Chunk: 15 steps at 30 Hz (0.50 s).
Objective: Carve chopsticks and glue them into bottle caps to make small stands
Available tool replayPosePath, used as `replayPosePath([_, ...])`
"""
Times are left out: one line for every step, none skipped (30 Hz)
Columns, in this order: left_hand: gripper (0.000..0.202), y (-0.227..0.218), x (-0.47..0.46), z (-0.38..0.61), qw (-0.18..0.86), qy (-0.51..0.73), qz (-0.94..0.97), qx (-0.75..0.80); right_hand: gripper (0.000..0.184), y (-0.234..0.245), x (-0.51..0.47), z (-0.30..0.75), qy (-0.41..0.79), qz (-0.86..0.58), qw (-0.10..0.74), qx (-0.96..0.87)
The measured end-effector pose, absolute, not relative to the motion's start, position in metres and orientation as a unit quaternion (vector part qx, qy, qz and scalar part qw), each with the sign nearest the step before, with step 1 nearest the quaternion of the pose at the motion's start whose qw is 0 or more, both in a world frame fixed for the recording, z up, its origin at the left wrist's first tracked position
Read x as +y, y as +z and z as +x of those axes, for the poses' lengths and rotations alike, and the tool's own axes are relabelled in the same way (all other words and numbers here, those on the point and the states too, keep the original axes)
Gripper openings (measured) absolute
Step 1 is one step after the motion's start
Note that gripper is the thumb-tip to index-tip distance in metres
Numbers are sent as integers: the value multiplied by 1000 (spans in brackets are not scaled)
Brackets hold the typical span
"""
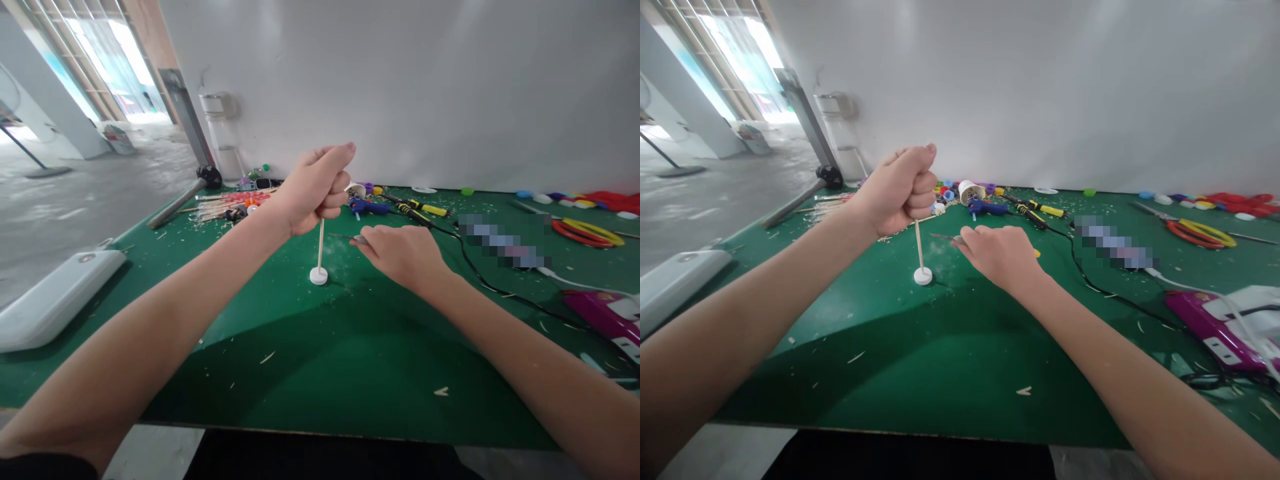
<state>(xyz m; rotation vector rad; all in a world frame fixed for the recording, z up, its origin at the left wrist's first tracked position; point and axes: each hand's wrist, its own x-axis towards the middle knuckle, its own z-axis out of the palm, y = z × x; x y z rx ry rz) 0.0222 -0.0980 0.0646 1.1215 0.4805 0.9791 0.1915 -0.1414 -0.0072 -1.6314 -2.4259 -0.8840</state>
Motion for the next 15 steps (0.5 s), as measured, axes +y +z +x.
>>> replayPosePath([27,65,-99,23,707,440,510,217,51,-7,-140,193,-291,-527,46,-797])
replayPosePath([26,65,-100,24,701,438,518,219,51,-8,-140,193,-294,-518,48,-802])
replayPosePath([26,65,-100,25,692,436,531,223,50,-8,-139,194,-296,-510,49,-806])
replayPosePath([26,65,-101,25,679,436,545,228,50,-8,-139,196,-299,-505,49,-808])
replayPosePath([27,65,-100,25,663,439,559,233,49,-8,-138,198,-302,-504,49,-808])
replayPosePath([28,65,-100,24,647,446,570,239,48,-8,-138,200,-304,-506,51,-806])
replayPosePath([28,65,-99,23,633,454,578,246,47,-9,-138,202,-305,-508,54,-804])
replayPosePath([29,65,-98,22,621,461,581,254,47,-9,-138,204,-307,-507,57,-804])
replayPosePath([31,65,-97,22,612,465,585,260,46,-8,-139,206,-310,-502,62,-805])
replayPosePath([33,65,-96,22,606,465,590,263,46,-8,-139,206,-313,-496,69,-807])
replayPosePath([35,65,-96,22,601,462,597,264,46,-8,-140,204,-317,-489,76,-809])
replayPosePath([36,65,-97,24,595,458,605,264,46,-7,-141,201,-321,-483,83,-811])
replayPosePath([37,66,-99,25,587,456,614,265,46,-7,-142,197,-323,-478,92,-812])
replayPosePath([36,66,-101,28,577,458,621,269,46,-6,-143,192,-323,-476,99,-812])
replayPosePath([36,66,-104,30,563,465,624,278,46,-5,-144,187,-321,-473,105,-814])
